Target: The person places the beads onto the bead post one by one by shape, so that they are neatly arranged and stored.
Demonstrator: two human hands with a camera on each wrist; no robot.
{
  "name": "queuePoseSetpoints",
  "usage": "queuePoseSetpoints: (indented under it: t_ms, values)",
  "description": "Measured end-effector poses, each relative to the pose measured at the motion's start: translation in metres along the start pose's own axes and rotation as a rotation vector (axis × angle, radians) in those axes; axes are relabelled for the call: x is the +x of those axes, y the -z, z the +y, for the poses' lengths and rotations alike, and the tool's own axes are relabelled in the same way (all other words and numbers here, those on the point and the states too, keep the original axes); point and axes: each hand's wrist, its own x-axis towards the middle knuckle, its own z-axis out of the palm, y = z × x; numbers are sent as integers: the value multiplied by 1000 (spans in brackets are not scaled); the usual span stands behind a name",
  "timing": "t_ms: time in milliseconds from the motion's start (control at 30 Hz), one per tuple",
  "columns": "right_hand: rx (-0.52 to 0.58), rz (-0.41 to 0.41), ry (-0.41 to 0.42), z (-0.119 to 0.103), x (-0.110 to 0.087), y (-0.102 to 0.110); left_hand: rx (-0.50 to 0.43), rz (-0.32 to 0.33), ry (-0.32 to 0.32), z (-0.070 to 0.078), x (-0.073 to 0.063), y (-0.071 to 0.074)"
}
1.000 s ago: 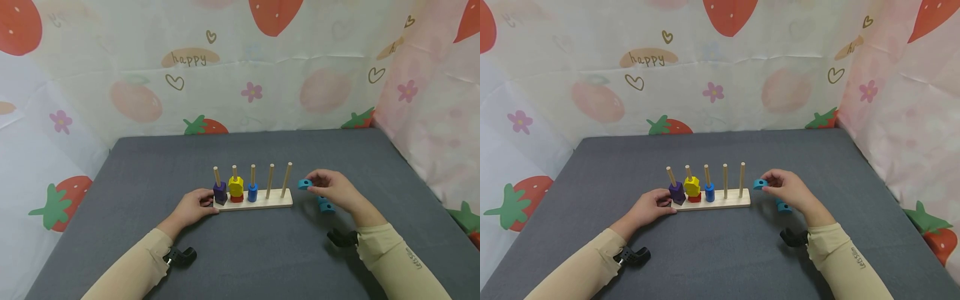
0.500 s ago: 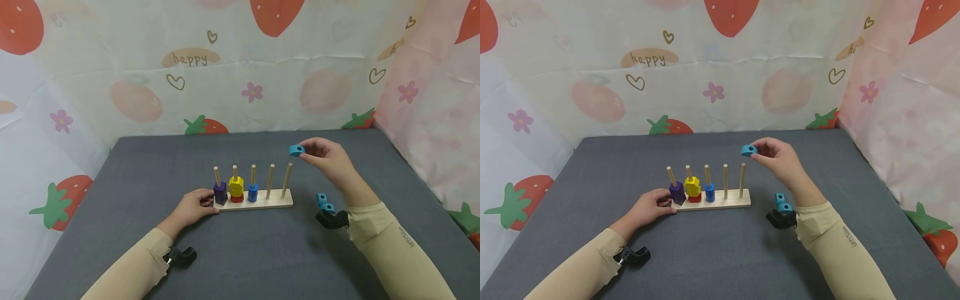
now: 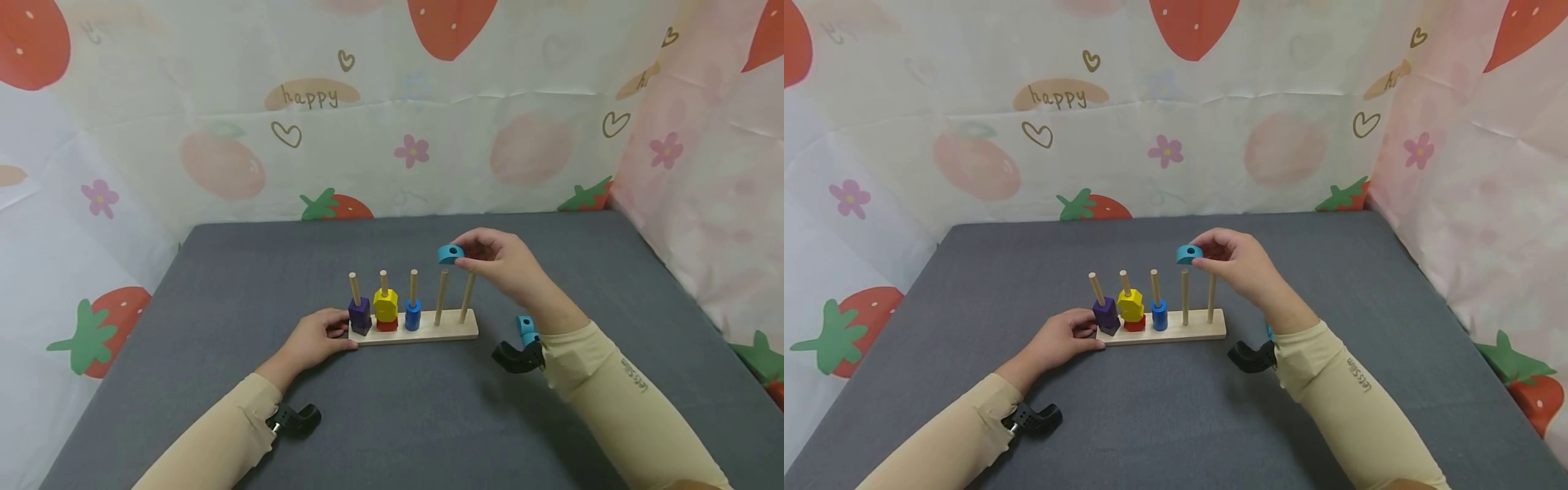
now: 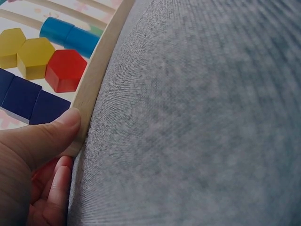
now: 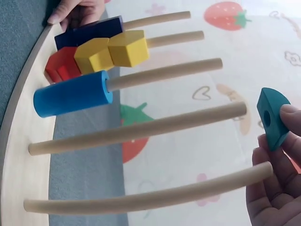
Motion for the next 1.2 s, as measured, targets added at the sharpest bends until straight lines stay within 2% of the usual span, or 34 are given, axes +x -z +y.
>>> queuePoseSetpoints:
  t_ms: [267, 667, 1200]
  values:
    - [-27, -60, -53, 3, 0, -9, 6, 2, 1, -2, 1, -1]
    - [-91, -81, -44, 10, 1, -13, 3, 2, 4, -2, 1, -1]
    - [37, -94, -110, 34, -1, -23, -1, 8, -8, -3, 2, -2]
